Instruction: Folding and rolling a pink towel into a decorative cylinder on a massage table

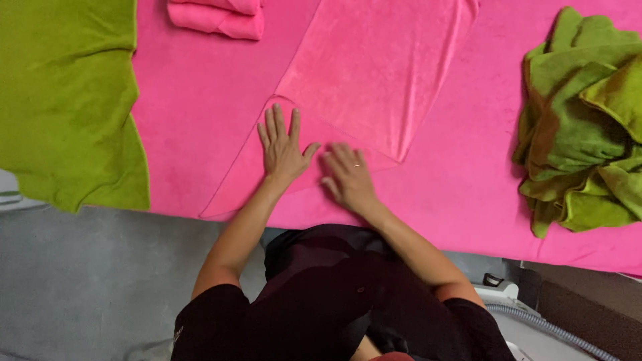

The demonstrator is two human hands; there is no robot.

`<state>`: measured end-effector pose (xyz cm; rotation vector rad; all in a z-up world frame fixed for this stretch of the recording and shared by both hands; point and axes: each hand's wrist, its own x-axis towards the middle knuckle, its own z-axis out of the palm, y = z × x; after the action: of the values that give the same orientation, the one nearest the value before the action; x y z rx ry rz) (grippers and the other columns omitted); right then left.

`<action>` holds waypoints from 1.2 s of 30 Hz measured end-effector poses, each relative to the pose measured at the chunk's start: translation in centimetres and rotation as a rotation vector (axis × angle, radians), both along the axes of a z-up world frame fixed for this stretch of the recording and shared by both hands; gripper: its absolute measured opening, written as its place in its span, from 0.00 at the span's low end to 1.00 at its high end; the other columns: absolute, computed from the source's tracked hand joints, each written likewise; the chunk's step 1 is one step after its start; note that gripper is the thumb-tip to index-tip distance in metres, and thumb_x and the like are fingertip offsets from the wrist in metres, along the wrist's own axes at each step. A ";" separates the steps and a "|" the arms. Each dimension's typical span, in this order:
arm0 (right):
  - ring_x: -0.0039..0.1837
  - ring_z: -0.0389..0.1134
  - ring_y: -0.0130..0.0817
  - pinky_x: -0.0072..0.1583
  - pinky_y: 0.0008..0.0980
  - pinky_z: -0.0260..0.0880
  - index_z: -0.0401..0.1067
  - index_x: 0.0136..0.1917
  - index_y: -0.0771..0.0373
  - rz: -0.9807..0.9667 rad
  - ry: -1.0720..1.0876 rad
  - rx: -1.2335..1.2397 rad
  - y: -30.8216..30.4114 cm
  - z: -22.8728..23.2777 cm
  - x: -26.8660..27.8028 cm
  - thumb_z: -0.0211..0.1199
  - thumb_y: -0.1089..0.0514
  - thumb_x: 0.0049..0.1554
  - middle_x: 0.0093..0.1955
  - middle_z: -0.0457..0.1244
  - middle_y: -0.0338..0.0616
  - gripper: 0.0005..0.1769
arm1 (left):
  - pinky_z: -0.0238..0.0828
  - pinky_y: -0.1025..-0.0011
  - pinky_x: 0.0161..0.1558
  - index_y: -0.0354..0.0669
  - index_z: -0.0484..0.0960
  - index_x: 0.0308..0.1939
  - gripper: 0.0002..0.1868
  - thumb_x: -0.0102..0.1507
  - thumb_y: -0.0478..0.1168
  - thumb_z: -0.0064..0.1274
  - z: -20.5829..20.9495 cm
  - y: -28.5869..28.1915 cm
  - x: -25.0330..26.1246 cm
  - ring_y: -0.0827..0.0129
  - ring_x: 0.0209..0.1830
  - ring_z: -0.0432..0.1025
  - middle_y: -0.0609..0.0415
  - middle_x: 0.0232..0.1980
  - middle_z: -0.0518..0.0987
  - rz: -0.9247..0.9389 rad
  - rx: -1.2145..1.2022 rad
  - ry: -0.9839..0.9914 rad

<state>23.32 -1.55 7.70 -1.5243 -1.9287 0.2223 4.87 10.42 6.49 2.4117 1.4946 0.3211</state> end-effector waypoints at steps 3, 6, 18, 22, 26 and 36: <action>0.87 0.41 0.52 0.82 0.58 0.30 0.59 0.83 0.58 -0.012 -0.233 -0.239 -0.3 -1.1 0.0 0.53 0.34 0.68 0.86 0.49 0.54 0.39 | 0.26 0.30 0.77 0.43 0.54 0.84 0.56 0.64 0.77 0.45 -1.0 0.4 0.2 0.28 0.85 0.34 0.23 0.84 0.43 0.011 0.027 0.049; 0.89 0.34 0.48 0.82 0.57 0.20 0.50 0.87 0.52 -0.115 -0.264 -0.315 -0.9 -0.9 4.1 0.51 0.29 0.66 0.90 0.39 0.49 0.45 | 0.23 0.30 0.77 0.44 0.55 0.84 0.56 0.64 0.78 0.45 -1.1 0.2 0.1 0.27 0.85 0.35 0.22 0.84 0.44 0.011 0.021 0.066; 0.42 0.70 0.52 0.47 0.44 0.67 0.81 0.43 0.55 -0.701 -0.036 0.054 13.0 -4.8 31.2 0.73 0.58 0.63 0.35 0.64 0.47 0.06 | 0.65 0.51 0.52 0.46 0.79 0.42 0.05 0.68 0.42 0.51 -3.8 -4.4 8.5 0.51 0.48 0.71 0.50 0.43 0.72 -0.316 -0.004 -0.496; 0.39 0.73 0.25 0.39 0.31 0.77 0.83 0.41 0.55 -0.832 0.235 -0.106 22.1 -4.1 36.0 0.70 0.56 0.58 0.36 0.73 0.34 0.05 | 0.66 0.56 0.36 0.38 0.75 0.33 0.03 0.58 0.28 0.50 -3.5 -7.8 14.1 0.54 0.36 0.67 0.48 0.35 0.73 -0.687 0.195 -0.401; 0.40 0.75 0.28 0.42 0.28 0.80 0.78 0.43 0.55 -1.066 0.198 -0.244 27.4 -4.6 37.4 0.75 0.51 0.56 0.38 0.73 0.33 0.09 | 0.74 0.60 0.41 0.44 0.80 0.35 0.03 0.61 0.34 0.51 -3.4 -8.4 16.5 0.57 0.41 0.72 0.54 0.39 0.77 -0.624 0.177 -0.287; 0.38 0.63 0.26 0.40 0.28 0.69 0.66 0.43 0.54 -0.837 0.324 0.068 28.0 -4.2 38.1 0.65 0.67 0.56 0.37 0.62 0.33 0.11 | 0.69 0.62 0.30 0.44 0.73 0.31 0.08 0.55 0.26 0.47 -4.3 -8.0 17.7 0.58 0.32 0.68 0.51 0.33 0.72 -0.613 0.300 -0.245</action>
<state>61.39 26.45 3.45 -1.9618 -0.9313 0.0245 22.56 2.44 2.16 2.7827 0.5905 0.6995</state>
